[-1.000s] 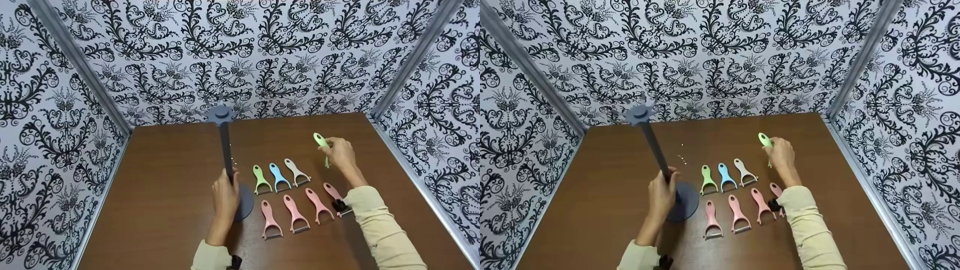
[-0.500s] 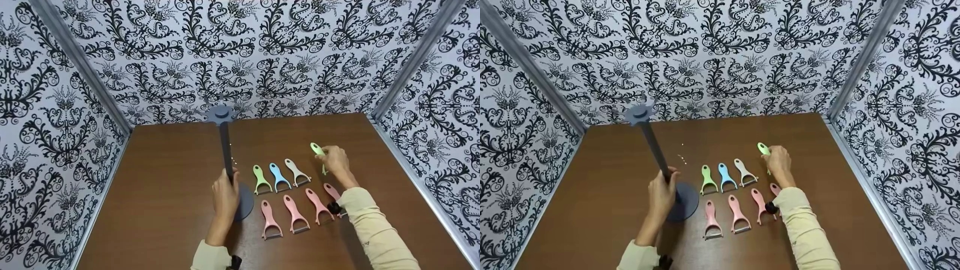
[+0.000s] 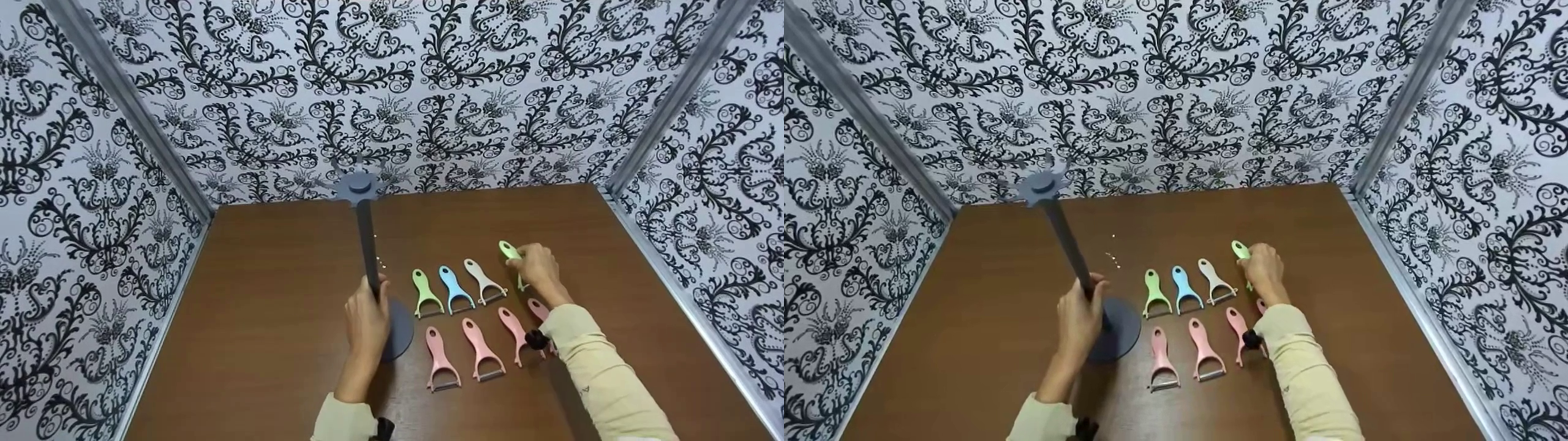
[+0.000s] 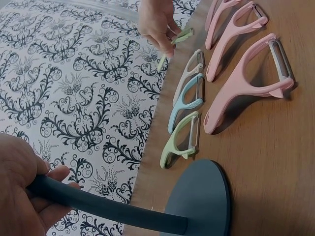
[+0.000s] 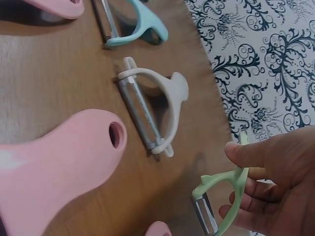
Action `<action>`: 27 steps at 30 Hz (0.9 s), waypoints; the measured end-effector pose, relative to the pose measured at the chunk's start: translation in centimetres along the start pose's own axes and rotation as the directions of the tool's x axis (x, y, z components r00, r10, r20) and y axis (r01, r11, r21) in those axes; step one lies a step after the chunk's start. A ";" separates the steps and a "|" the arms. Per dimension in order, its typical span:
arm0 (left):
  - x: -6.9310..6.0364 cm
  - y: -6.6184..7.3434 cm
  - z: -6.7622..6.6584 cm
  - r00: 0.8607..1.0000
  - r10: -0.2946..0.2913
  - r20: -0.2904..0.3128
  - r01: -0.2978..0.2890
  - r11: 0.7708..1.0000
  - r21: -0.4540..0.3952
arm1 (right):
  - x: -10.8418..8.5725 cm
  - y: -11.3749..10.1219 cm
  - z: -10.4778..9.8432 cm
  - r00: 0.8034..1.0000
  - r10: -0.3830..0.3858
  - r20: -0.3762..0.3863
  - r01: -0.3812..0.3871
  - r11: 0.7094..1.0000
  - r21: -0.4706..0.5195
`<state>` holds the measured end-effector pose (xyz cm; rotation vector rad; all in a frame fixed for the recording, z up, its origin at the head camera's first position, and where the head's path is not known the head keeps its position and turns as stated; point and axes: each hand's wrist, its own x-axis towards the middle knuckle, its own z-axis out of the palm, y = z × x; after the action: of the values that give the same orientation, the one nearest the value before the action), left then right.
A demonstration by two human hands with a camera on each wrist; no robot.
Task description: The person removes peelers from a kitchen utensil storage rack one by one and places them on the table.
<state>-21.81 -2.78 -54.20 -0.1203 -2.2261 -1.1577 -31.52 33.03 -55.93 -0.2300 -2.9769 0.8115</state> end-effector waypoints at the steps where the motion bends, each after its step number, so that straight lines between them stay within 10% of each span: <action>1: 0.0 0.0 0.0 1.000 0.001 -0.001 -0.001 1.000 0.003 | 0.1 0.0 0.2 1.000 0.002 0.000 -0.002 1.000 0.001; 27: -0.1 -0.2 0.1 1.000 -0.001 0.008 0.001 1.000 0.004 | 0.8 0.7 2.2 1.000 -0.010 0.021 0.010 0.999 -0.037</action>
<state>-21.83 -2.83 -54.40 -0.1226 -2.2349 -1.1552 -32.41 32.61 -58.18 -0.2094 -3.0115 0.7635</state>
